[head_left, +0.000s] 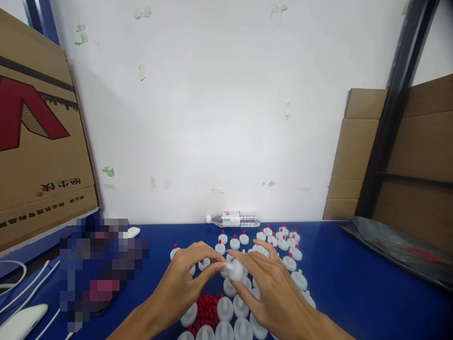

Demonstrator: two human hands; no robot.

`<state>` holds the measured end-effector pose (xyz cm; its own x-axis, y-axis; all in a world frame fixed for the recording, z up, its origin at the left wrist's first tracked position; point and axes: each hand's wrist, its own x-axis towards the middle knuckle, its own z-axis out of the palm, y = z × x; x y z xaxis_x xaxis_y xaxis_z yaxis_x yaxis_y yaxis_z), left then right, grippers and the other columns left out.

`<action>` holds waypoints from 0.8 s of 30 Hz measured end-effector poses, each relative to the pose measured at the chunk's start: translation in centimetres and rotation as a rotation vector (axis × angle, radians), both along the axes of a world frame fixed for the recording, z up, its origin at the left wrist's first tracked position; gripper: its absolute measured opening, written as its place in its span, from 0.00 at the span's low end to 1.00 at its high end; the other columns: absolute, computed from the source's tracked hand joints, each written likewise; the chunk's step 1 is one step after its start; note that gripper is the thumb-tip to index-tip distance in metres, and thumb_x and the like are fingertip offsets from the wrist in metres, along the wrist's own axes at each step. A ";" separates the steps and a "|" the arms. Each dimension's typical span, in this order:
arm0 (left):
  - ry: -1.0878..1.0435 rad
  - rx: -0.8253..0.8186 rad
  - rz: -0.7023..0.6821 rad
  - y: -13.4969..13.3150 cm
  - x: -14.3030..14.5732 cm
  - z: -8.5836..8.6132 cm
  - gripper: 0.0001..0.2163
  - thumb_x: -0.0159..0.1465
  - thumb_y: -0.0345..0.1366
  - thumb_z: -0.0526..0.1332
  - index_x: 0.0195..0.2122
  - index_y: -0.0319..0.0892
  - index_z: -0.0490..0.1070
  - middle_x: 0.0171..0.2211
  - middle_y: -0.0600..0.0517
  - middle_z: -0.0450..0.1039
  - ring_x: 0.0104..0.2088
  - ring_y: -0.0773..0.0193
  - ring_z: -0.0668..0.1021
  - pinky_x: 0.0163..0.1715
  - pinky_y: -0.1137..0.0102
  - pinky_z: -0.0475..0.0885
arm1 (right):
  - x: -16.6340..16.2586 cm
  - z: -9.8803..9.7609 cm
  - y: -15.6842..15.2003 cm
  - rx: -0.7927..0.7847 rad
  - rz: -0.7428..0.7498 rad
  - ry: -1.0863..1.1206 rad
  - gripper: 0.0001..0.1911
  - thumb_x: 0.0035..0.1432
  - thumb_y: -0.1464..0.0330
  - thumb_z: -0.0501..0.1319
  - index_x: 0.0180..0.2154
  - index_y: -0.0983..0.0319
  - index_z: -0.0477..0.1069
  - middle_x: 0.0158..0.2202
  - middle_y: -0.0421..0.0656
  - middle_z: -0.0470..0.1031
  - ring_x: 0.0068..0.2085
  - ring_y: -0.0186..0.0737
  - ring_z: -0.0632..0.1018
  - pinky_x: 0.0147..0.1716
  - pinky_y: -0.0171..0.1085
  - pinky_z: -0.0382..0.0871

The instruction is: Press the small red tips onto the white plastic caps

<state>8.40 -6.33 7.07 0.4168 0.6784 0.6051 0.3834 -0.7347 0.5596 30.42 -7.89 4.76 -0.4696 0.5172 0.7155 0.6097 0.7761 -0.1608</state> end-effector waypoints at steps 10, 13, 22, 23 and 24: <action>0.457 0.141 0.000 1.9 -2.4 -0.4 0.08 0.72 0.32 0.60 0.43 0.46 0.80 0.36 0.51 0.81 0.38 0.60 0.78 0.41 0.67 0.71 | 0.0 0.2 0.1 0.038 -0.024 0.032 0.19 0.64 0.73 0.59 0.57 0.60 0.69 0.40 0.44 0.81 0.39 0.44 0.82 0.63 0.62 0.60; 0.535 0.018 -0.076 2.0 -2.8 -0.6 0.10 0.69 0.28 0.61 0.35 0.46 0.81 0.33 0.53 0.82 0.35 0.62 0.79 0.47 0.66 0.70 | 0.1 0.1 0.2 0.028 -0.012 0.022 0.20 0.65 0.73 0.59 0.57 0.59 0.68 0.40 0.44 0.81 0.39 0.43 0.82 0.63 0.62 0.59; 0.554 -0.127 -0.079 0.7 -3.2 0.3 0.11 0.67 0.27 0.59 0.36 0.46 0.81 0.36 0.51 0.82 0.39 0.60 0.79 0.39 0.72 0.72 | 0.1 0.1 0.1 0.025 0.004 0.000 0.20 0.65 0.73 0.59 0.58 0.60 0.68 0.39 0.44 0.80 0.39 0.44 0.81 0.64 0.64 0.56; 0.557 -0.137 -0.076 0.6 -3.2 0.4 0.11 0.67 0.27 0.59 0.36 0.46 0.81 0.37 0.51 0.82 0.39 0.60 0.79 0.39 0.72 0.72 | 0.0 0.1 0.1 0.024 0.005 -0.001 0.20 0.65 0.73 0.59 0.58 0.61 0.68 0.39 0.44 0.80 0.39 0.44 0.81 0.64 0.64 0.57; 0.559 -0.147 -0.070 0.5 -3.2 0.5 0.11 0.66 0.26 0.59 0.36 0.46 0.81 0.38 0.51 0.82 0.40 0.59 0.79 0.39 0.72 0.72 | 0.0 0.1 0.1 0.023 0.005 -0.002 0.20 0.65 0.73 0.59 0.58 0.61 0.68 0.39 0.44 0.80 0.39 0.44 0.81 0.63 0.64 0.58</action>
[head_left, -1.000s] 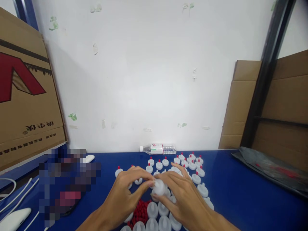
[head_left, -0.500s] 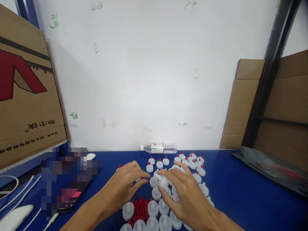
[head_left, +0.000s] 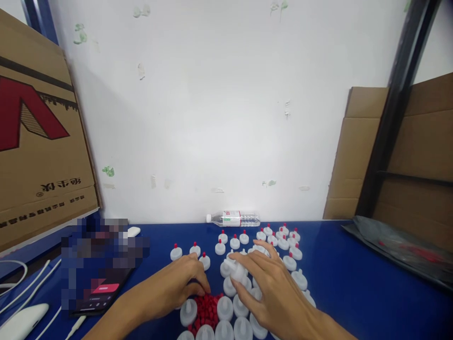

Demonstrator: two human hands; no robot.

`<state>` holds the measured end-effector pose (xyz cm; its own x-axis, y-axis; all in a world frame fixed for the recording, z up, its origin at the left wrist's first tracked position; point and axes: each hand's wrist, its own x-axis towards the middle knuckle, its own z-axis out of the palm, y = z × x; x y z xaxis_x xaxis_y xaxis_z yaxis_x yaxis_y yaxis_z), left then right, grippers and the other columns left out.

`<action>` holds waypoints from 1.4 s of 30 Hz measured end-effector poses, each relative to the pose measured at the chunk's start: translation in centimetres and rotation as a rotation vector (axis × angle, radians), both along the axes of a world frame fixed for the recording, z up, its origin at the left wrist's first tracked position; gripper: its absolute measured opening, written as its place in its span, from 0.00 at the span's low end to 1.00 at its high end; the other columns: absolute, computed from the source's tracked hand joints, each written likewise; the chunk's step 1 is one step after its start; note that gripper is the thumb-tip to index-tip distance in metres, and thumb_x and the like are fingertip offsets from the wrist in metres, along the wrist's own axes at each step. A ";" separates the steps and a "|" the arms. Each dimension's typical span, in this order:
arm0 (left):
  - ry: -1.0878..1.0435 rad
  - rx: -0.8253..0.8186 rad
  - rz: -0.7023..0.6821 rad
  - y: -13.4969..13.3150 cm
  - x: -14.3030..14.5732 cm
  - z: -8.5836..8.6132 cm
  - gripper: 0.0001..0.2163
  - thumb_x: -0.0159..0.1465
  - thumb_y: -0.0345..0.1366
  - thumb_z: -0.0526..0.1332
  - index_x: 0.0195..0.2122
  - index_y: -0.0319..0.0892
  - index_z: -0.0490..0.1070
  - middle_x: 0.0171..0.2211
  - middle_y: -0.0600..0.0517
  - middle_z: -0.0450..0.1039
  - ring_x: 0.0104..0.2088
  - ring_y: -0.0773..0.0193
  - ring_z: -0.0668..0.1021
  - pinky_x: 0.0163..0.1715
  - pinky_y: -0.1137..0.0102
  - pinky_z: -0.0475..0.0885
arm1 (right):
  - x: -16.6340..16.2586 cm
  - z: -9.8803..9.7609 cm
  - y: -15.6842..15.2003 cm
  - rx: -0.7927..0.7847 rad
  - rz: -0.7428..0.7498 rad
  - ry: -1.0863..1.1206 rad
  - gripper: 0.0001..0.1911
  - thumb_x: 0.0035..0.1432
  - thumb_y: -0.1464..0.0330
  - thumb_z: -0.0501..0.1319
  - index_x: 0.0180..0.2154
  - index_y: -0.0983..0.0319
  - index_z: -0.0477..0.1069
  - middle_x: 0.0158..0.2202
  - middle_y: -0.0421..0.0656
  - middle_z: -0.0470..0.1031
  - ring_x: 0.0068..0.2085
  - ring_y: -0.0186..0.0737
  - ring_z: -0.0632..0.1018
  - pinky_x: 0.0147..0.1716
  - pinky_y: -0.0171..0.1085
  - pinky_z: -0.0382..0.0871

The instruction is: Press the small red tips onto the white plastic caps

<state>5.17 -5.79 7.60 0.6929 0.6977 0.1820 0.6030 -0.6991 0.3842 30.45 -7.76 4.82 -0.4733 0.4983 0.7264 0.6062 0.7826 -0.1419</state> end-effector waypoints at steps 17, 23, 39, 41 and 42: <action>0.006 -0.004 0.231 0.1 0.7 0.3 0.06 0.70 0.36 0.58 0.42 0.46 0.75 0.36 0.53 0.77 0.39 0.59 0.77 0.44 0.66 0.68 | 0.2 -0.5 0.5 -0.018 -0.040 -0.054 0.26 0.65 0.75 0.58 0.63 0.56 0.65 0.43 0.44 0.79 0.44 0.46 0.81 0.59 0.60 0.66; -0.211 0.157 0.113 0.3 1.6 -0.3 0.06 0.70 0.35 0.61 0.42 0.48 0.79 0.34 0.55 0.78 0.33 0.64 0.76 0.43 0.68 0.69 | 0.3 -0.8 0.7 -0.032 -0.026 -0.085 0.29 0.64 0.76 0.58 0.64 0.56 0.64 0.42 0.44 0.79 0.43 0.45 0.81 0.59 0.62 0.65; -0.307 0.457 -0.072 1.1 1.9 -2.1 0.12 0.76 0.35 0.55 0.53 0.52 0.77 0.40 0.51 0.77 0.37 0.63 0.78 0.35 0.71 0.71 | 0.3 -1.3 0.8 -0.111 0.000 -0.143 0.30 0.64 0.73 0.63 0.66 0.62 0.63 0.45 0.47 0.79 0.47 0.48 0.81 0.64 0.63 0.60; -0.314 0.456 -0.091 1.1 2.0 -2.1 0.12 0.76 0.36 0.54 0.53 0.51 0.76 0.40 0.51 0.77 0.37 0.63 0.79 0.36 0.71 0.71 | 0.2 -1.3 0.8 -0.135 0.003 -0.157 0.30 0.64 0.73 0.63 0.66 0.63 0.63 0.43 0.47 0.80 0.45 0.48 0.81 0.65 0.63 0.58; -0.314 0.449 -0.090 1.1 2.1 -2.2 0.12 0.76 0.37 0.54 0.53 0.51 0.76 0.40 0.51 0.77 0.37 0.63 0.79 0.37 0.71 0.71 | 0.3 -1.3 0.7 -0.146 0.008 -0.167 0.30 0.64 0.73 0.62 0.66 0.64 0.62 0.43 0.47 0.80 0.45 0.48 0.81 0.65 0.64 0.58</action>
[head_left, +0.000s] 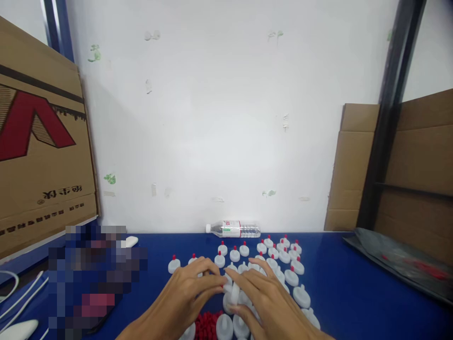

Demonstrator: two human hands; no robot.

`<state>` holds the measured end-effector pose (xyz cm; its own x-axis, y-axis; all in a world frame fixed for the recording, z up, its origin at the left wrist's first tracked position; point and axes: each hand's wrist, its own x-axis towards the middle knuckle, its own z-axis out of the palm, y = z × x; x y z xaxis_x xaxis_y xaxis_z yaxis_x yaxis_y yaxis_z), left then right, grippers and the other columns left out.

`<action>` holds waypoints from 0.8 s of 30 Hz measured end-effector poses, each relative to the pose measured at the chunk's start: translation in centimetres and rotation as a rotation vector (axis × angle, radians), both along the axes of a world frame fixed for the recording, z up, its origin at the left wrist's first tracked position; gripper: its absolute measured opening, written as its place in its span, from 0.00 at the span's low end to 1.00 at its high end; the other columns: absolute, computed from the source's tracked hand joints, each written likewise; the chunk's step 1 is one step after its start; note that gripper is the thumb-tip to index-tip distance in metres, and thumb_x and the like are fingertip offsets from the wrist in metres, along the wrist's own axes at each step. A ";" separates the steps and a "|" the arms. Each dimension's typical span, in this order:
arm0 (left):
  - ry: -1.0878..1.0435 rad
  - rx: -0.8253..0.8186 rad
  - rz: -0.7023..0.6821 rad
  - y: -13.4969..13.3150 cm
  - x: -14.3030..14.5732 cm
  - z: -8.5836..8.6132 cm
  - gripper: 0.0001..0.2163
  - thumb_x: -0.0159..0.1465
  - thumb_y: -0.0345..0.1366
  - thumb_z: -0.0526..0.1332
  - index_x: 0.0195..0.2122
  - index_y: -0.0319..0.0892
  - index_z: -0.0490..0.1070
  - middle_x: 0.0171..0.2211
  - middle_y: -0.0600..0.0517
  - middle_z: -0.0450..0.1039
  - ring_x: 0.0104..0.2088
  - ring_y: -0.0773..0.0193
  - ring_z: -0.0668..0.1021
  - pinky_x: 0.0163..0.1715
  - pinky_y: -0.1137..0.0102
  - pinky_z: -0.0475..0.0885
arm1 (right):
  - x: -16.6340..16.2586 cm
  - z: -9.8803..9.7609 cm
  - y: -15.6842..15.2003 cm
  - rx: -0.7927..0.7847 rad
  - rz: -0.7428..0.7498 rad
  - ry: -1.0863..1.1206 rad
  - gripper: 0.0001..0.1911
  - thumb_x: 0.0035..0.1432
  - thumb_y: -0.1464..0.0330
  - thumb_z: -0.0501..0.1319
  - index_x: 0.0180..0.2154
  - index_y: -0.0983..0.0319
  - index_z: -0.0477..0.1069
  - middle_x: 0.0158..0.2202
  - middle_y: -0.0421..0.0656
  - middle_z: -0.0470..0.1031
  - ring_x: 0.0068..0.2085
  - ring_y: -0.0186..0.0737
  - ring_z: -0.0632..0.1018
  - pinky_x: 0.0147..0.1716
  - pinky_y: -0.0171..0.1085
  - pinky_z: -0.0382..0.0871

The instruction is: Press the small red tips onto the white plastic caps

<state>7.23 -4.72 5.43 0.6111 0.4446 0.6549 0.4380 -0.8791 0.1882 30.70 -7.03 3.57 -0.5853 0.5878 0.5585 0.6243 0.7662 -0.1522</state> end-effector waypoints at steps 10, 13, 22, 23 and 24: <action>0.064 -0.135 0.021 -1.2 0.7 0.4 0.15 0.78 0.34 0.49 0.37 0.42 0.72 0.33 0.51 0.73 0.33 0.63 0.72 0.33 0.70 0.65 | 0.0 1.3 -0.9 0.092 0.030 0.076 0.25 0.65 0.71 0.62 0.62 0.65 0.67 0.46 0.50 0.81 0.45 0.48 0.81 0.58 0.49 0.71; 0.038 -0.245 0.002 -1.7 0.8 1.0 0.16 0.77 0.34 0.50 0.33 0.42 0.71 0.32 0.52 0.72 0.33 0.63 0.71 0.35 0.69 0.66 | -0.1 1.4 -1.2 0.098 0.034 0.085 0.24 0.66 0.71 0.62 0.62 0.63 0.67 0.46 0.50 0.81 0.46 0.48 0.80 0.58 0.48 0.71; -0.040 -0.030 0.209 0.6 -0.8 0.6 0.10 0.75 0.35 0.55 0.50 0.47 0.76 0.40 0.50 0.75 0.42 0.58 0.73 0.39 0.68 0.70 | 0.3 1.5 -0.1 0.197 -0.103 0.071 0.34 0.69 0.60 0.60 0.70 0.62 0.52 0.52 0.51 0.79 0.52 0.52 0.79 0.62 0.58 0.64; 0.009 0.010 0.263 1.2 -1.2 0.2 0.11 0.74 0.34 0.55 0.50 0.48 0.76 0.41 0.49 0.74 0.43 0.57 0.73 0.37 0.68 0.70 | 0.5 1.7 0.0 0.183 -0.100 0.086 0.31 0.69 0.60 0.60 0.68 0.60 0.57 0.52 0.50 0.79 0.52 0.51 0.80 0.63 0.57 0.63; 0.063 0.031 0.304 1.7 -1.6 -0.1 0.11 0.74 0.33 0.54 0.50 0.48 0.76 0.41 0.49 0.74 0.42 0.57 0.72 0.35 0.69 0.70 | 0.6 1.9 0.1 0.153 -0.090 0.096 0.25 0.69 0.61 0.60 0.64 0.58 0.63 0.50 0.47 0.80 0.50 0.49 0.80 0.64 0.57 0.61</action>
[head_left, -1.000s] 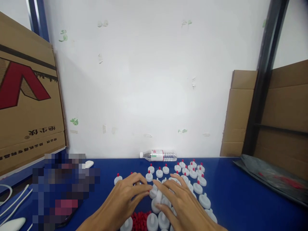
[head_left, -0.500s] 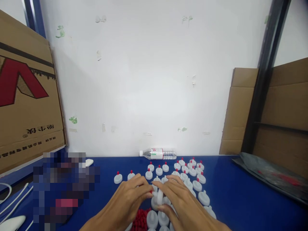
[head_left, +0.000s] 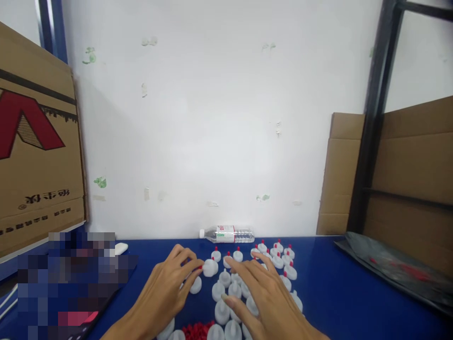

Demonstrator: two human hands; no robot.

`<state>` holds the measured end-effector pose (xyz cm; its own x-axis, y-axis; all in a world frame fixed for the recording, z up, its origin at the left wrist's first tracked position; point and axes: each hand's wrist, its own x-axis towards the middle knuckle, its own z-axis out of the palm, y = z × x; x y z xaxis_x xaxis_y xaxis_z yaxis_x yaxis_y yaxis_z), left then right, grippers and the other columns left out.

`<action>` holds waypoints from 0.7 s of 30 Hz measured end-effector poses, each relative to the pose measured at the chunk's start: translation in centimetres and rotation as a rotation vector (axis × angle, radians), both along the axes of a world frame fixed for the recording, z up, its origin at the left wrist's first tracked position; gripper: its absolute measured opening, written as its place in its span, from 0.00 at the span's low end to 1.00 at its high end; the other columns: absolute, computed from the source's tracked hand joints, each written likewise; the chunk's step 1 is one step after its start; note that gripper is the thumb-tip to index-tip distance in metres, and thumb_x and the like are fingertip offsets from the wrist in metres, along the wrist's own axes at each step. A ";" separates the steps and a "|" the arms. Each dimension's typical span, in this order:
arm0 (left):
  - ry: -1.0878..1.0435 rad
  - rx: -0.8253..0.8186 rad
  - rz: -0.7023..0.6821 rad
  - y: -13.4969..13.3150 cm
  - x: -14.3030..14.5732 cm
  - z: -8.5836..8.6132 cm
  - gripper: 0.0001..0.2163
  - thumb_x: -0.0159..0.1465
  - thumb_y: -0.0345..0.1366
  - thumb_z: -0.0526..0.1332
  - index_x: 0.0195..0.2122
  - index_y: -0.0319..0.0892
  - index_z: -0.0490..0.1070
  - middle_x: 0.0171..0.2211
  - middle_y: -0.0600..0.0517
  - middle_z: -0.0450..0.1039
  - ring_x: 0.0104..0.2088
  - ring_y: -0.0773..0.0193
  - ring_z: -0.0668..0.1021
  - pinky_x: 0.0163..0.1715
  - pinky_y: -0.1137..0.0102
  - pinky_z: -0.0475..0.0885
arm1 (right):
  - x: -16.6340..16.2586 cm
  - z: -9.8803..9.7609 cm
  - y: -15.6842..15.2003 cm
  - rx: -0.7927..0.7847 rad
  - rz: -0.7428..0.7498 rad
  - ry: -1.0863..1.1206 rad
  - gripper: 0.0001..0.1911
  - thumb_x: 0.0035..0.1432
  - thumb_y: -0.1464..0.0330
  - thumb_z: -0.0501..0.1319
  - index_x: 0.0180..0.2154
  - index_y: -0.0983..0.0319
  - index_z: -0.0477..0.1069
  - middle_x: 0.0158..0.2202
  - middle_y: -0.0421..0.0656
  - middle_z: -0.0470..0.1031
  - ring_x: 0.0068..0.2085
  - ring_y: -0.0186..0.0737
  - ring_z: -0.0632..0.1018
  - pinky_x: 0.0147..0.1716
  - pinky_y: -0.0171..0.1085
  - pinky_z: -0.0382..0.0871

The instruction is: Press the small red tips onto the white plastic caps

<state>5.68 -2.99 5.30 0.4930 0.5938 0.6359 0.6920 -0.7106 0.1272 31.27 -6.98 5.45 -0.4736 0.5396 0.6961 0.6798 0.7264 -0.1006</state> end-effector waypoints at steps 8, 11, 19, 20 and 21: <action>0.271 -0.059 0.151 1.5 0.0 -0.3 0.21 0.68 0.18 0.52 0.49 0.48 0.76 0.42 0.49 0.74 0.41 0.58 0.73 0.29 0.73 0.66 | -0.2 0.0 -0.1 -0.094 0.113 0.037 0.15 0.72 0.71 0.52 0.33 0.58 0.73 0.29 0.37 0.78 0.33 0.36 0.78 0.68 0.54 0.48; 0.266 -0.085 0.153 1.8 0.3 -0.2 0.19 0.70 0.21 0.53 0.51 0.48 0.76 0.43 0.49 0.75 0.43 0.57 0.74 0.30 0.72 0.68 | -0.3 -0.2 -0.1 -0.094 0.112 0.046 0.15 0.72 0.71 0.52 0.34 0.58 0.74 0.30 0.37 0.78 0.34 0.37 0.78 0.68 0.55 0.46; 0.051 -0.048 0.097 1.0 -1.5 1.8 0.13 0.75 0.34 0.52 0.50 0.46 0.76 0.43 0.49 0.78 0.46 0.57 0.75 0.40 0.67 0.73 | 0.3 1.4 -0.5 -0.316 0.088 -0.153 0.17 0.73 0.61 0.55 0.59 0.52 0.72 0.59 0.41 0.76 0.62 0.47 0.73 0.69 0.59 0.50; 0.066 -0.053 0.078 0.7 -1.8 2.1 0.13 0.74 0.35 0.52 0.48 0.46 0.77 0.41 0.49 0.78 0.44 0.57 0.76 0.39 0.67 0.72 | 0.4 1.4 -0.5 -0.321 0.099 -0.180 0.19 0.73 0.59 0.54 0.61 0.52 0.70 0.63 0.41 0.73 0.65 0.49 0.70 0.69 0.59 0.51; 0.092 -0.068 0.057 0.4 -2.0 2.3 0.13 0.74 0.35 0.53 0.47 0.46 0.78 0.41 0.49 0.78 0.43 0.57 0.76 0.39 0.67 0.71 | 0.5 1.4 -0.6 -0.320 0.114 -0.204 0.20 0.74 0.59 0.53 0.63 0.51 0.68 0.65 0.41 0.70 0.67 0.49 0.68 0.70 0.58 0.52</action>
<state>3.65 -2.60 7.60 0.5114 0.6627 0.5471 0.7419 -0.6617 0.1081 31.78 -7.57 6.85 -0.6544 0.6497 0.3868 0.6258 0.7525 -0.2051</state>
